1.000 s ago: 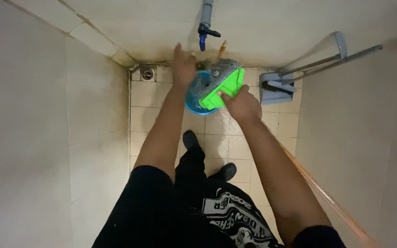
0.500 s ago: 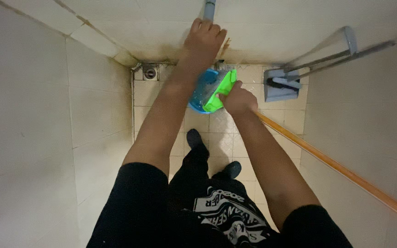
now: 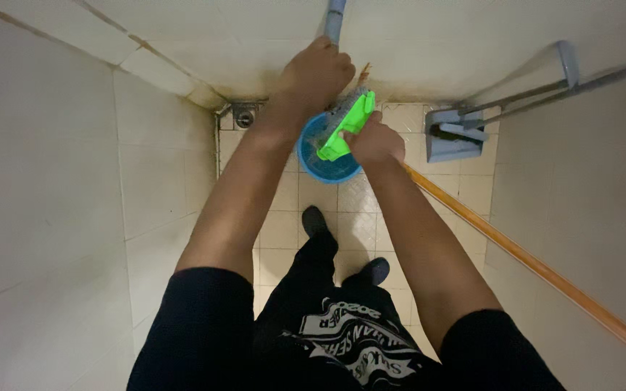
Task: The person mops a tiled floor in a small room. They dip a mop into a blue bucket, wring it out, and then mop the floor in a systematic manner.
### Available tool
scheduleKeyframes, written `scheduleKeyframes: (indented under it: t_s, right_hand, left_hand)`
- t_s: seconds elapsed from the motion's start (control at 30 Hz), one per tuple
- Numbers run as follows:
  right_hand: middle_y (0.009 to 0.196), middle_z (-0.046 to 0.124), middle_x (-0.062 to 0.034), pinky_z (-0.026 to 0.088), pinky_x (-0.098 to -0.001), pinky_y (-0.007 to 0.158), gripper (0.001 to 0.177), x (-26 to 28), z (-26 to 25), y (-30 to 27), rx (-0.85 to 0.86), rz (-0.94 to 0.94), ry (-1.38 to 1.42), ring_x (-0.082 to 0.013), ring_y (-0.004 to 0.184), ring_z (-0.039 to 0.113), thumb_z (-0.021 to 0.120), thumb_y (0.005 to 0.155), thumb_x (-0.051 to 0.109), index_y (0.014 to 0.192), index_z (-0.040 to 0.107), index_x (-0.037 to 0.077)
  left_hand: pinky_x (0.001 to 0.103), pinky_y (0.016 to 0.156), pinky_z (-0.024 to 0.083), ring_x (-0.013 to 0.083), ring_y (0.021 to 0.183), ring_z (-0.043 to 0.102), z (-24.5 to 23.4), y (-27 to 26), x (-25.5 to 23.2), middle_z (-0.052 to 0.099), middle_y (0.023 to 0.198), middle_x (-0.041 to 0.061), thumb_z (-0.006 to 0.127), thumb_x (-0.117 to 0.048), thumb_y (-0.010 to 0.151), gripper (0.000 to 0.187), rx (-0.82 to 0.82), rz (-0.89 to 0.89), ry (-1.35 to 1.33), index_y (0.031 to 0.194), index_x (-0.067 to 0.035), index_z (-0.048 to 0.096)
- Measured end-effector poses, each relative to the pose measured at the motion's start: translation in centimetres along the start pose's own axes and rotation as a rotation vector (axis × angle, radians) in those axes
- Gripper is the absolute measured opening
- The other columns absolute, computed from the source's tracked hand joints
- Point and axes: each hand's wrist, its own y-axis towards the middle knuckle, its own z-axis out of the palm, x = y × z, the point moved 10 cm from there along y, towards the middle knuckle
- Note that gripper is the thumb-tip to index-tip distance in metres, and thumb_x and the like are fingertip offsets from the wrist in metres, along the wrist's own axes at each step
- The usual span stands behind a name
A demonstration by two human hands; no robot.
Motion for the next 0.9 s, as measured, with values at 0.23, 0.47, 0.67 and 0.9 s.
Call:
scheduleKeyframes:
  t_s: [0.23, 0.47, 0.67, 0.9]
  right_hand:
    - [0.118, 0.071, -0.0245, 0.056, -0.0498, 0.091, 0.083, -0.1, 0.5, 0.5, 0.019, 0.003, -0.026, -0.0396, 0.11, 0.07, 0.062, 0.091, 0.066, 0.139, 0.042, 0.001]
    - [0.123, 0.068, -0.0228, 0.054, -0.0503, 0.094, 0.08, 0.1, 0.8, 0.9, 0.021, -0.01, -0.006, -0.0393, 0.114, 0.067, 0.064, 0.089, 0.066, 0.136, 0.044, 0.004]
    - [0.12, 0.07, -0.0235, 0.055, -0.0506, 0.092, 0.08, 0.5, 0.8, 1.0, 0.037, 0.005, -0.018, -0.0393, 0.112, 0.069, 0.063, 0.09, 0.066, 0.136, 0.044, 0.003]
    - [0.118, 0.07, -0.0236, 0.055, -0.0513, 0.092, 0.081, 1.0, 0.4, 0.9, -0.003, -0.035, 0.008, -0.0409, 0.11, 0.069, 0.064, 0.089, 0.068, 0.135, 0.045, 0.003]
  left_hand:
    - [0.036, 0.102, 0.041, 0.0211, 0.104, 0.066, -1.4, -0.2, 0.9, 0.071, 0.1, 0.001, 0.072, -0.016, 0.07, 0.038, -0.004, 0.046, -0.054, 0.108, -0.016, 0.07]
    - [0.038, 0.106, 0.039, 0.0207, 0.109, 0.064, 0.6, -0.1, 0.7, 0.071, 0.105, 0.004, 0.07, -0.02, 0.09, 0.023, 0.042, 0.009, 0.122, 0.112, -0.016, 0.069]
    - [0.039, 0.106, 0.038, 0.0222, 0.112, 0.062, 0.0, -0.7, 0.2, 0.069, 0.105, 0.001, 0.073, -0.027, 0.078, 0.03, 0.069, 0.156, 0.06, 0.106, -0.018, 0.069]
    - [0.044, 0.112, 0.036, 0.029, 0.124, 0.058, -1.3, -2.7, 1.3, 0.068, 0.116, 0.009, 0.074, -0.017, 0.079, 0.043, -0.244, -0.008, -0.108, 0.122, -0.013, 0.064]
